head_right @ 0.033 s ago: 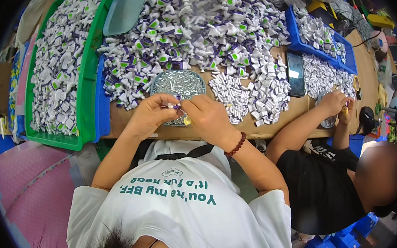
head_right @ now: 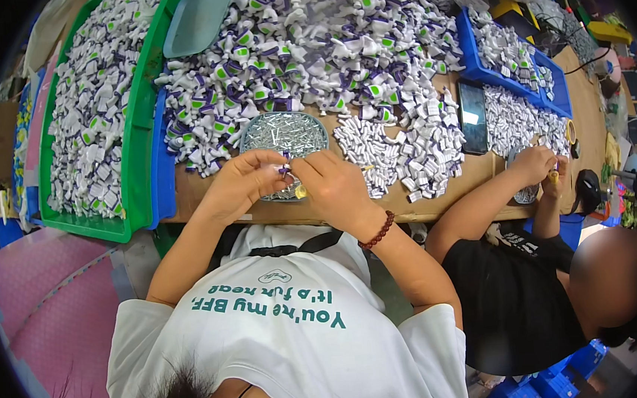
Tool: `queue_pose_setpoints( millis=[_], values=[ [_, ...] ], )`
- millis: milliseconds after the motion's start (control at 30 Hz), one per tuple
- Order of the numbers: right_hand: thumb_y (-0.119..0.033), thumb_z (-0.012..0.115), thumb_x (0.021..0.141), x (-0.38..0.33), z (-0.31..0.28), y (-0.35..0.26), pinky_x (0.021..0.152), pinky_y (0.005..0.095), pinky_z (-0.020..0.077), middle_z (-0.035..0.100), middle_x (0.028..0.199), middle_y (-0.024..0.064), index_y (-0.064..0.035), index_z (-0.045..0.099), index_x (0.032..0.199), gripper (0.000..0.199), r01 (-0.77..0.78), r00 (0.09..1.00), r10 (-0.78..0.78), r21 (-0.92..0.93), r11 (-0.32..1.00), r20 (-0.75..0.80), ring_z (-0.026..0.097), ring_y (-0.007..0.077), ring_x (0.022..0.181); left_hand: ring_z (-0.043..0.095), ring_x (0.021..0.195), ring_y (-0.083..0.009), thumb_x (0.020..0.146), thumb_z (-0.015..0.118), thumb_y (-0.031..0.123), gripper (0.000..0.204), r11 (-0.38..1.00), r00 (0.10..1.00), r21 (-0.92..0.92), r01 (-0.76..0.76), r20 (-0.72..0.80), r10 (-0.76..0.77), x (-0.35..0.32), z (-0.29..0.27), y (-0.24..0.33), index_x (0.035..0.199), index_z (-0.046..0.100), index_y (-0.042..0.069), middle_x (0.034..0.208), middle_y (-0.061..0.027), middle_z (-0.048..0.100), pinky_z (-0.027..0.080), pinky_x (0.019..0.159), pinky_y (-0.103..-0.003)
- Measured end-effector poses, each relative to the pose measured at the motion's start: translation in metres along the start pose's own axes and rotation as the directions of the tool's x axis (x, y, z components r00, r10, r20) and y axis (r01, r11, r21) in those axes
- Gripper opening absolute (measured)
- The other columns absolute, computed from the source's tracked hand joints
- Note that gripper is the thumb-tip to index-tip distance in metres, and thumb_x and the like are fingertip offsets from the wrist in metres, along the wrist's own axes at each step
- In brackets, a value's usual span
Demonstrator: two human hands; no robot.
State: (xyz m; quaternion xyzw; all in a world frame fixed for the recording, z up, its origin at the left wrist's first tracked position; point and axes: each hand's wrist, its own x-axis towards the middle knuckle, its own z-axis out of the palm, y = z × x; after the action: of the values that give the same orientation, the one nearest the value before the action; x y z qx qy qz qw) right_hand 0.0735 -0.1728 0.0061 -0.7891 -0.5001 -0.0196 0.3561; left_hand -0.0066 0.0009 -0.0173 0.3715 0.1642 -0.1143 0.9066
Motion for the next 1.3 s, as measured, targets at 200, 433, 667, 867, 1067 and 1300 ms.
queue_pose_setpoints(
  millis=[200, 433, 667, 867, 1067, 1300],
  values=[
    [0.002, 0.056, 0.067, -0.016, -0.011, 0.039, 0.061, 0.0374, 0.0472, 0.058, 0.079, 0.0094, -0.0074, 0.062, 0.085, 0.021, -0.159, 0.986, 0.16, -0.007, 0.987, 0.049, 0.058, 0.0275, 0.073, 0.062, 0.089, -0.0185, 0.086, 0.057, 0.001, 0.025, 0.999, 0.993, 0.024, 0.036, -0.118, -0.033, 0.001, 0.005, -0.005, 0.11, 0.051, 0.001, 0.101, -0.0098, 0.057, 0.053, 0.078, -0.025],
    [-0.007, 0.056, 0.074, -0.044, -0.047, 0.117, 0.064, 0.0398, 0.0482, 0.06, 0.079, 0.0125, -0.0105, 0.066, 0.085, 0.016, -0.394, 0.869, 0.495, -0.561, 0.727, 0.031, 0.059, 0.0315, 0.075, 0.061, 0.088, -0.0171, 0.084, 0.06, 0.003, 0.028, 0.994, 0.995, 0.105, 0.024, -0.098, -0.014, 0.0, 0.006, -0.009, 0.11, 0.051, 0.001, 0.101, -0.0089, 0.057, 0.053, 0.077, -0.025],
    [-0.014, 0.063, 0.077, -0.046, -0.048, 0.118, 0.056, 0.0312, 0.0463, 0.064, 0.074, 0.011, -0.0081, 0.066, 0.094, 0.019, -0.578, 0.807, 0.591, -0.203, 0.79, 0.003, 0.059, 0.0208, 0.061, 0.061, 0.089, -0.0172, 0.086, 0.058, 0.004, 0.025, 0.998, 0.994, 0.069, 0.012, -0.106, -0.005, -0.003, 0.006, -0.006, 0.11, 0.051, 0.001, 0.102, -0.0082, 0.057, 0.053, 0.079, -0.025],
    [-0.006, 0.062, 0.081, -0.006, -0.044, 0.059, 0.052, 0.0173, 0.0371, 0.059, 0.07, -0.0024, -0.0025, 0.063, 0.089, 0.008, -0.595, 0.731, 0.673, 0.588, 0.547, 0.114, 0.048, 0.002, 0.059, 0.061, 0.092, -0.0199, 0.089, 0.054, 0.005, 0.023, 1.0, 0.994, 0.007, 0.016, -0.109, -0.015, 0.001, 0.013, -0.003, 0.11, 0.05, 0.0, 0.104, -0.0104, 0.057, 0.053, 0.081, -0.027],
    [-0.003, 0.06, 0.084, 0.006, -0.004, 0.019, 0.054, 0.0167, 0.0372, 0.06, 0.075, -0.001, -0.0016, 0.061, 0.098, 0.014, -0.514, 0.796, 0.586, 0.685, 0.517, 0.154, 0.046, 0.0021, 0.06, 0.062, 0.093, -0.0219, 0.09, 0.052, 0.008, 0.022, 0.994, 0.996, -0.108, 0.006, -0.082, -0.015, -0.003, 0.007, 0.0, 0.111, 0.048, 0.0, 0.104, -0.0114, 0.057, 0.053, 0.079, -0.026],
    [-0.002, 0.06, 0.084, 0.014, 0.004, 0.006, 0.065, 0.0183, 0.0416, 0.06, 0.08, 0.0003, -0.0039, 0.061, 0.107, 0.024, -0.453, 0.841, 0.53, 0.675, 0.582, 0.107, 0.054, 0.0063, 0.074, 0.062, 0.091, -0.0207, 0.089, 0.054, 0.007, 0.022, 0.988, 0.996, -0.152, -0.014, -0.086, 0.001, -0.004, 0.002, -0.004, 0.11, 0.049, 0.0, 0.103, -0.0106, 0.058, 0.054, 0.078, -0.027]
  ],
)
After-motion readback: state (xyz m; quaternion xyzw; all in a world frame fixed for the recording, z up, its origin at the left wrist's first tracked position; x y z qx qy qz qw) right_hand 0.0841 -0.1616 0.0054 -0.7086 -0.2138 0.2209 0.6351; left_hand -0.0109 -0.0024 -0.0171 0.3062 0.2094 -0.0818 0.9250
